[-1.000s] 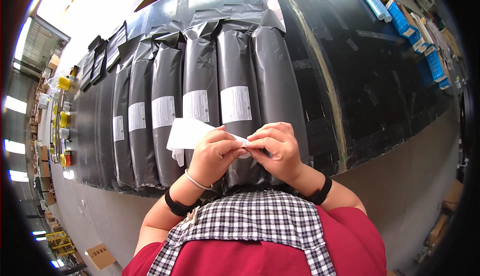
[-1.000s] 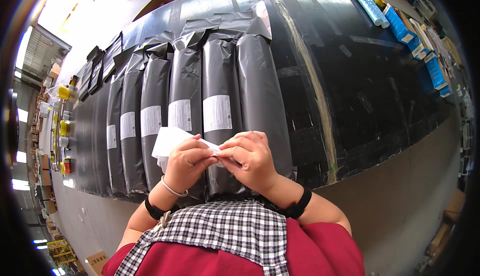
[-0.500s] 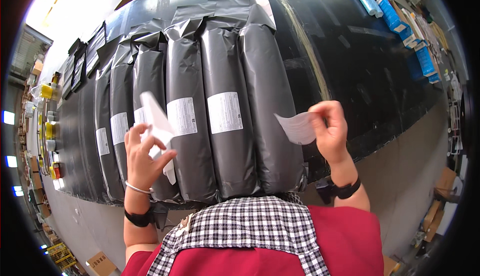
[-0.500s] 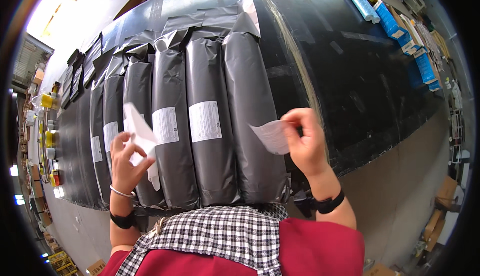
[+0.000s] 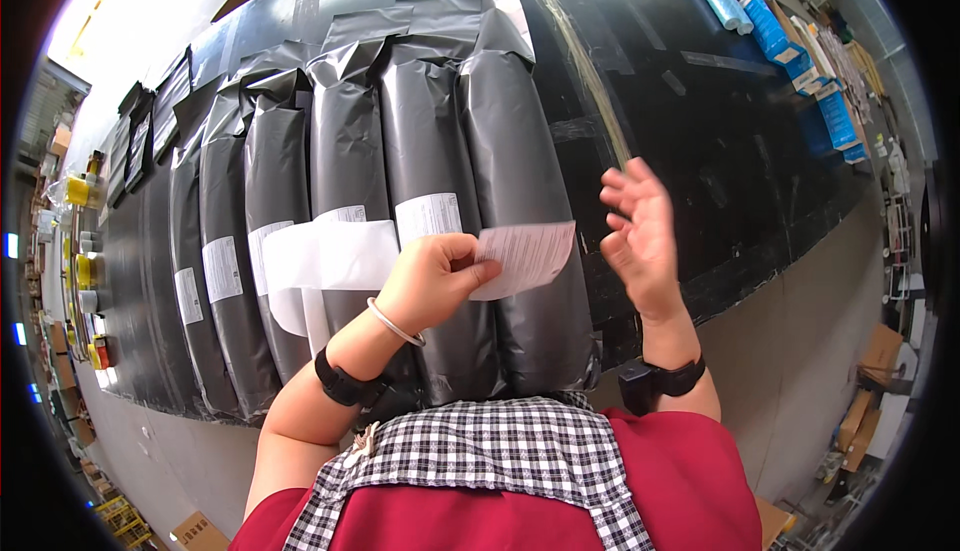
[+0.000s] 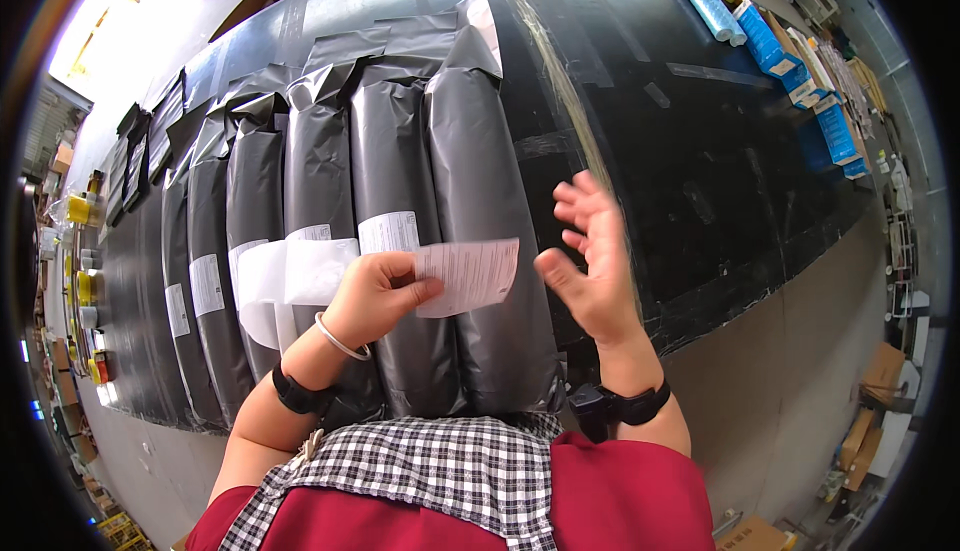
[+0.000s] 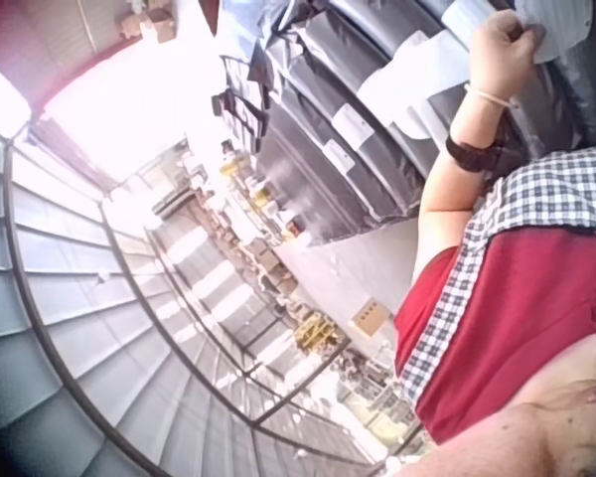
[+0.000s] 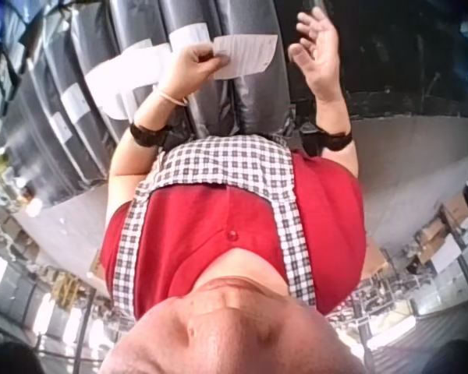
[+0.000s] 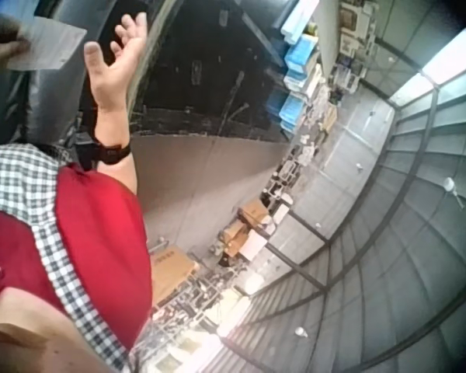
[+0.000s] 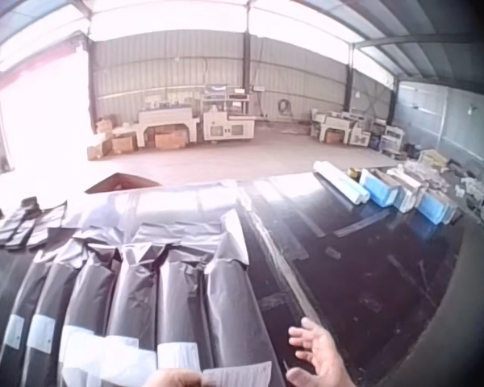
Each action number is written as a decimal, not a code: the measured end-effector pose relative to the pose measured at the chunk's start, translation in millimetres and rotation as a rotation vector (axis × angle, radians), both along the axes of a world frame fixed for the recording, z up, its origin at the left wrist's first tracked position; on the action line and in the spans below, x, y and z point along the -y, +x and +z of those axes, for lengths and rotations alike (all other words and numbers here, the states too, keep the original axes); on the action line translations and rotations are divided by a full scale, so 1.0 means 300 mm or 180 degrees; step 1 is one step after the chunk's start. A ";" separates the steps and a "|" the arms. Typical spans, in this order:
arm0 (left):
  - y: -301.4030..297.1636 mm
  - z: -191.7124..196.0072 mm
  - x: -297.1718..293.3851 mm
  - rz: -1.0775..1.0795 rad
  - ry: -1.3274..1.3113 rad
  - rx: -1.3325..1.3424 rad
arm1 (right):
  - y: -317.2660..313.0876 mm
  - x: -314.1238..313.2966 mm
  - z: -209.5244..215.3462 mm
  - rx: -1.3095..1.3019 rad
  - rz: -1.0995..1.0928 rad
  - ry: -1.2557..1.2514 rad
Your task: Packing rolled products into grey plastic sleeves and applying white labels to them.
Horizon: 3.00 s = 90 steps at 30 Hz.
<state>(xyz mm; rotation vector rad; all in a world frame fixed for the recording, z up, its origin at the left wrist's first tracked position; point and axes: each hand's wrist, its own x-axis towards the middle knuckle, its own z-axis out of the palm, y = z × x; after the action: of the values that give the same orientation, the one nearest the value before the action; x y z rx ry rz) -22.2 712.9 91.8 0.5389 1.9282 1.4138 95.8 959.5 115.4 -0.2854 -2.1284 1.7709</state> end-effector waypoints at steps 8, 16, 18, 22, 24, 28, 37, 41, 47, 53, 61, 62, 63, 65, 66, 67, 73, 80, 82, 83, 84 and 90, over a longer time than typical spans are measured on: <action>-0.074 -0.101 -0.143 0.0312 -0.0638 -0.0584 | -0.108 0.064 -0.155 0.0779 -0.0558 0.0477; -0.052 -0.090 -0.194 0.0792 -0.0686 -0.1293 | -0.125 0.040 -0.208 0.0621 -0.0727 0.1056; -0.052 -0.113 -0.198 0.0880 -0.0582 -0.1243 | -0.133 0.037 -0.223 0.0416 -0.0737 0.1240; -0.048 -0.128 -0.199 0.0795 -0.0689 -0.1574 | -0.146 0.044 -0.221 0.0581 -0.0705 0.1248; -0.043 -0.124 -0.207 0.0801 -0.0777 -0.1625 | -0.145 0.042 -0.226 0.0739 -0.0711 0.1192; -0.036 -0.125 -0.220 0.0685 -0.0951 -0.1899 | -0.148 0.042 -0.240 0.0879 -0.0713 0.1245; -0.018 -0.156 -0.237 0.0303 -0.1183 -0.2751 | -0.162 0.067 -0.220 0.1010 -0.0689 0.2001; 0.004 -0.160 -0.234 0.0244 -0.1663 -0.3355 | -0.167 0.083 -0.231 0.1087 -0.0676 0.3536; 0.059 -0.162 -0.136 -0.0199 -0.1822 -0.3530 | -0.122 0.049 -0.256 0.1755 -0.0717 0.3300; -0.005 0.052 0.109 0.0369 -0.1531 -0.3358 | -0.180 0.171 -0.202 0.1129 0.0720 0.2976; -0.096 -0.081 0.522 0.0876 -0.2496 -0.2688 | -0.297 0.248 -0.188 0.1501 0.0619 0.3620; -0.063 -0.065 0.506 0.0665 -0.2940 -0.2595 | -0.201 0.271 -0.186 0.1498 0.0813 0.3609; -0.035 -0.081 0.517 0.0741 -0.2955 -0.2985 | -0.096 0.301 -0.177 0.1476 0.1019 0.3597; -0.035 -0.095 0.554 0.0905 -0.2505 -0.3039 | 0.097 0.354 -0.140 0.1433 0.1367 0.3528; -0.034 -0.110 0.577 0.0995 -0.2211 -0.2948 | 0.176 0.373 -0.129 0.1336 0.1517 0.3561; -0.030 -0.122 0.599 0.1083 -0.1919 -0.2855 | 0.242 0.382 -0.122 0.1237 0.1669 0.3593; 0.138 0.077 0.470 -0.0077 0.0060 -0.1689 | 0.261 0.455 -0.001 -0.0297 0.1337 0.2053; 0.442 0.154 0.432 -0.1005 0.0733 -0.0389 | 0.357 0.606 -0.053 0.0177 0.1801 0.0035; 0.532 0.121 0.560 -0.0800 0.0973 0.0445 | 0.473 0.588 -0.084 0.0667 0.2367 -0.1097; 0.601 0.082 0.624 -0.0295 0.1095 0.0432 | 0.540 0.567 -0.146 0.0830 0.2437 -0.1160; 0.659 0.044 0.690 -0.0223 0.0838 0.0063 | 0.614 0.533 -0.222 0.1022 0.2554 -0.1455; 1.115 -0.210 0.727 -0.1149 -0.2323 -0.0309 | 0.893 0.593 -0.495 0.1642 0.2355 -0.2533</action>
<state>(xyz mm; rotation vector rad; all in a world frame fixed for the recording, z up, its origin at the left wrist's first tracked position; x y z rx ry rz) 312.4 495.0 28.7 0.5581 2.1102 0.4115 363.7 781.6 -33.2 -0.1557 -1.8121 3.2598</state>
